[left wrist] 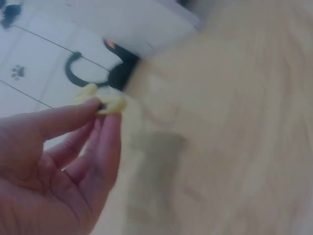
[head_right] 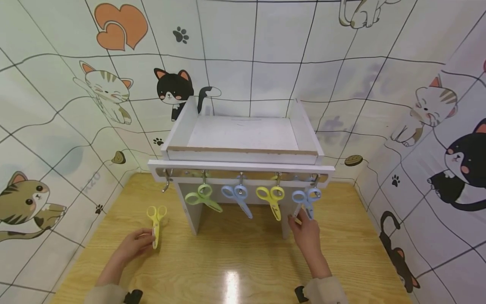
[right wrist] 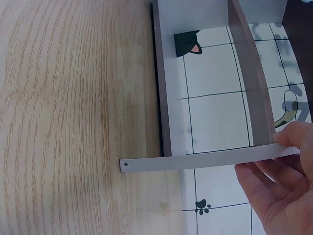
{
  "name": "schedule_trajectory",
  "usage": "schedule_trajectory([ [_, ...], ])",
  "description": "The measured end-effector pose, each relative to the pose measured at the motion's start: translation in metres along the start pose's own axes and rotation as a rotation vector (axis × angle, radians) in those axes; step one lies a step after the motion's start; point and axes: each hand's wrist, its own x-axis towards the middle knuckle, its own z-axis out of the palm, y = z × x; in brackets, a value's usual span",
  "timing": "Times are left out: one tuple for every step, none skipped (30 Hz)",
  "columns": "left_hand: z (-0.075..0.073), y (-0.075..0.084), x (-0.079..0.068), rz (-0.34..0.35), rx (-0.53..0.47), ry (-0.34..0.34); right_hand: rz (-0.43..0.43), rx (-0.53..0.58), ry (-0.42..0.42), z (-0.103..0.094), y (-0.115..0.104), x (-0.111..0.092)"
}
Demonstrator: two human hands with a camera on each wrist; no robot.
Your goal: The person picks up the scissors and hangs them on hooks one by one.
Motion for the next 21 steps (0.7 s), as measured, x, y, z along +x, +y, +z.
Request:
schedule_trajectory([
  [0.001,0.004,-0.001,0.014,-0.047,-0.017,0.001,0.0,-0.002,0.0,0.0,0.0],
  [0.001,0.009,-0.003,0.033,-0.088,-0.033,0.002,-0.001,-0.003,0.0,0.0,0.0],
  [0.002,0.015,-0.005,0.059,-0.122,-0.046,0.002,0.004,-0.004,0.0,-0.001,0.0],
  [0.004,0.022,-0.007,0.09,-0.152,-0.044,0.005,0.009,-0.005,0.0,-0.001,0.0],
  [0.005,0.028,-0.01,0.121,-0.18,-0.046,0.007,0.011,-0.003,0.0,-0.001,0.0],
  [0.007,0.035,-0.012,0.16,-0.199,-0.047,0.008,0.013,0.0,0.0,-0.001,0.0],
  [0.009,0.042,-0.015,0.202,-0.213,-0.05,0.009,0.015,0.001,0.0,-0.001,-0.001],
  [0.01,0.049,-0.018,0.245,-0.229,-0.054,0.009,0.015,0.003,0.0,-0.001,-0.001],
  [0.012,0.055,-0.021,0.289,-0.244,-0.06,0.009,0.017,0.004,0.0,-0.001,-0.001],
  [0.013,0.061,-0.024,0.332,-0.257,-0.068,0.008,0.013,0.008,0.0,-0.001,-0.001],
  [0.014,0.068,-0.026,0.375,-0.265,-0.083,0.007,0.011,0.011,0.0,-0.001,-0.001],
  [0.015,0.074,-0.029,0.419,-0.269,-0.094,0.005,0.01,0.012,0.0,-0.001,-0.001],
  [0.017,0.079,-0.032,0.46,-0.277,-0.105,0.004,0.009,0.012,0.0,-0.001,-0.001],
  [0.018,0.085,-0.036,0.496,-0.283,-0.113,0.003,0.008,0.012,0.0,-0.001,-0.001],
  [0.019,0.09,-0.039,0.531,-0.285,-0.116,0.002,0.006,0.012,0.0,-0.001,-0.001],
  [0.021,0.096,-0.043,0.56,-0.286,-0.117,0.001,0.004,0.012,0.0,-0.001,-0.001],
  [0.023,0.1,-0.046,0.588,-0.284,-0.114,0.0,0.005,0.011,0.0,0.0,0.0],
  [0.025,0.105,-0.05,0.612,-0.283,-0.11,-0.001,0.002,0.009,0.0,0.0,0.0],
  [0.027,0.109,-0.053,0.632,-0.279,-0.103,0.0,0.002,0.009,0.0,0.0,0.0],
  [0.029,0.113,-0.057,0.646,-0.274,-0.096,0.001,0.005,0.009,0.0,0.0,0.0],
  [0.03,0.117,-0.06,0.659,-0.268,-0.091,0.0,0.008,0.009,0.0,0.0,0.0],
])
